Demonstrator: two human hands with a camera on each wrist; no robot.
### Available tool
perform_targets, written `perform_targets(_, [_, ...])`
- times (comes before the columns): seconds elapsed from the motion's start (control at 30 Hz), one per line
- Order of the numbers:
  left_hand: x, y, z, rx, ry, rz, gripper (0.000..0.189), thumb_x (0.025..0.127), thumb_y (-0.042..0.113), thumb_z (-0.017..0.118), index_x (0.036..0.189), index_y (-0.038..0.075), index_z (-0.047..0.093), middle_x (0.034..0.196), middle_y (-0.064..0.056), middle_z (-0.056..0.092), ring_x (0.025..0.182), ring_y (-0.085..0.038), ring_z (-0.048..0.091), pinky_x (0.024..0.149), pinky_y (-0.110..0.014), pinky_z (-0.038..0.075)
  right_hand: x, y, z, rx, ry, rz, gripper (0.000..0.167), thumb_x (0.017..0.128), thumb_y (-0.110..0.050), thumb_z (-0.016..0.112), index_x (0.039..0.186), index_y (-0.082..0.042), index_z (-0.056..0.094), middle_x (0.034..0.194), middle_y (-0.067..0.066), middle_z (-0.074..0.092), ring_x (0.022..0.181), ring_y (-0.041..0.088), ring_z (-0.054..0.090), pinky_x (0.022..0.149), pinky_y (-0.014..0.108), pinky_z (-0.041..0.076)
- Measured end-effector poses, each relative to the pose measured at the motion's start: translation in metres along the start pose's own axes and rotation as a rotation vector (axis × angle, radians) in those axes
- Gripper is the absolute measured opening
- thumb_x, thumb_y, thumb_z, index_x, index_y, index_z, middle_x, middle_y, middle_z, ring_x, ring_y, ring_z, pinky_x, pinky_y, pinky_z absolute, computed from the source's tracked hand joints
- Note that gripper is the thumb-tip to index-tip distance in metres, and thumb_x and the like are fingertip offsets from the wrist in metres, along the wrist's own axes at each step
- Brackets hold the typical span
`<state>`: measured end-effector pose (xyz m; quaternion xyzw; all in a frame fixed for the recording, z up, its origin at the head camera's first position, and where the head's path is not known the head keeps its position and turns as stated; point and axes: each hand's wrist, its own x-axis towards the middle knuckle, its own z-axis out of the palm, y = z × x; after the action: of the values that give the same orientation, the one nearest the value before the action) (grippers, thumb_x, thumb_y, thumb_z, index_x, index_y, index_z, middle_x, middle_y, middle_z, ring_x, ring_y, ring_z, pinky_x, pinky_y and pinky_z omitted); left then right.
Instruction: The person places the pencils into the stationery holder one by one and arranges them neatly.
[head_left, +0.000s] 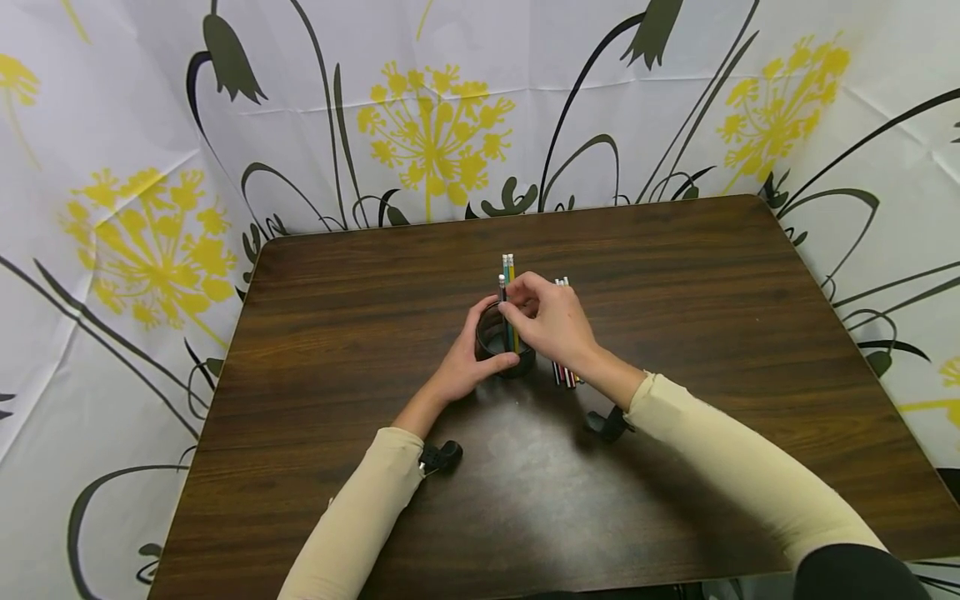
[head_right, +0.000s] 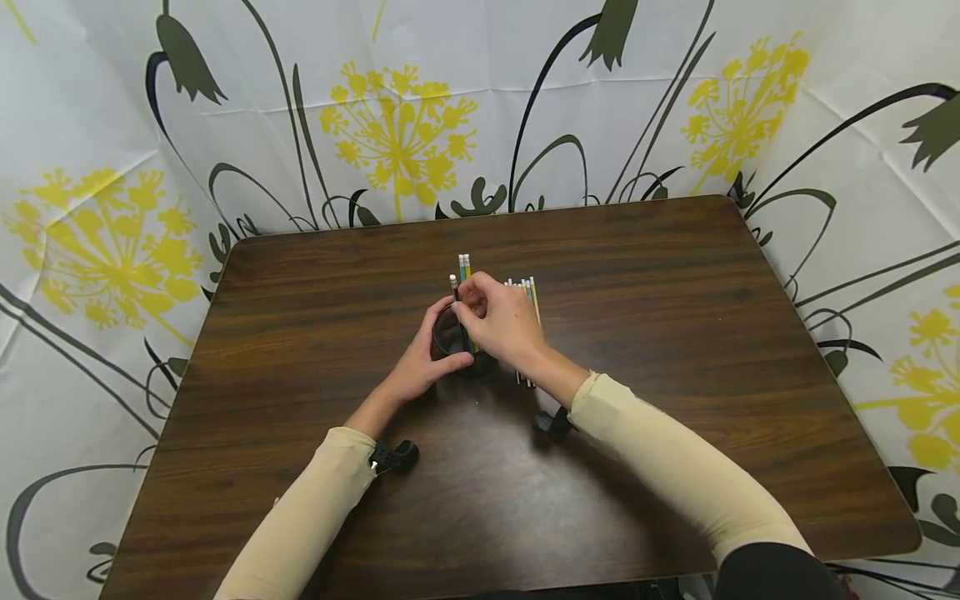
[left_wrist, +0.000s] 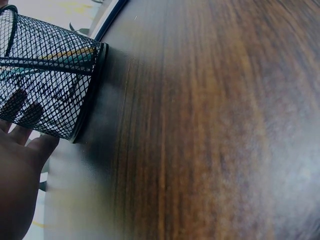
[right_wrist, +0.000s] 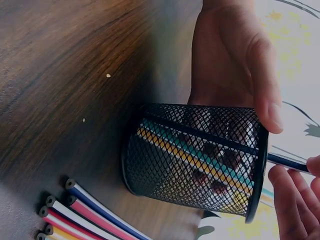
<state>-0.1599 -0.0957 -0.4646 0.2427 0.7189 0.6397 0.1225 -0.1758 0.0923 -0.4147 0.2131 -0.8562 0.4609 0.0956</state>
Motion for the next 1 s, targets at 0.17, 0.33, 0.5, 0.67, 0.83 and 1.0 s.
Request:
perform_targets(0.17, [0.0,0.0,0.0,0.008,0.003,-0.004,0.081,0.09,0.003,0.068,0.153,0.013,0.018,0.148,-0.017,0.035,0.128,-0.039,0.043,0.106,-0.062,0.028,0.007,0.002,0.006,-0.032,0.039,0.025,0.015,0.09,-0.018,0.072,0.101,-0.008,0.067,0.087,0.0,0.07,0.069,0.009,0.066,0.065,0.03,0.052])
perform_targets(0.33, [0.0,0.001,0.0,0.021,0.01,-0.01,0.081,0.09,0.003,0.068,0.153,0.013,0.018,0.149,-0.018,0.033,0.128,-0.039,0.042,0.106,-0.061,0.028,0.013,0.004,0.011,-0.063,0.072,0.066,0.014,0.09,-0.019,0.072,0.099,-0.008,0.069,0.084,0.0,0.07,0.068,0.01,0.064,0.065,0.031,0.051])
perform_targets(0.5, [0.0,0.002,0.001,0.017,0.01,-0.006,0.081,0.09,0.002,0.068,0.153,0.013,0.018,0.15,-0.017,0.033,0.131,-0.037,0.04,0.107,-0.061,0.028,0.018,0.006,0.016,-0.105,0.105,0.116,0.015,0.089,-0.021,0.073,0.098,-0.009,0.07,0.081,-0.001,0.069,0.069,0.011,0.064,0.065,0.031,0.051])
perform_targets(0.67, [0.0,0.002,0.001,0.029,0.008,-0.016,0.082,0.09,0.004,0.069,0.153,0.013,0.018,0.151,-0.017,0.033,0.132,-0.036,0.04,0.106,-0.059,0.031,0.022,0.008,0.019,-0.134,0.127,0.136,0.013,0.088,-0.021,0.074,0.094,-0.01,0.071,0.077,-0.002,0.069,0.068,0.011,0.064,0.064,0.031,0.051])
perform_targets(0.83, [0.001,0.0,0.001,0.016,0.014,-0.008,0.081,0.089,0.005,0.07,0.152,0.012,0.019,0.15,-0.017,0.034,0.13,-0.037,0.041,0.106,-0.059,0.03,0.024,0.008,0.021,-0.139,0.153,0.122,0.012,0.087,-0.02,0.075,0.091,-0.009,0.07,0.075,-0.001,0.069,0.066,0.011,0.064,0.064,0.032,0.05])
perform_targets(1.0, [0.0,-0.002,0.0,0.021,0.012,0.004,0.081,0.089,0.008,0.071,0.152,0.012,0.019,0.15,-0.016,0.034,0.13,-0.036,0.041,0.106,-0.06,0.029,0.025,0.01,0.023,-0.138,0.164,0.116,0.011,0.086,-0.019,0.075,0.088,-0.01,0.07,0.074,-0.001,0.068,0.065,0.011,0.063,0.063,0.031,0.05])
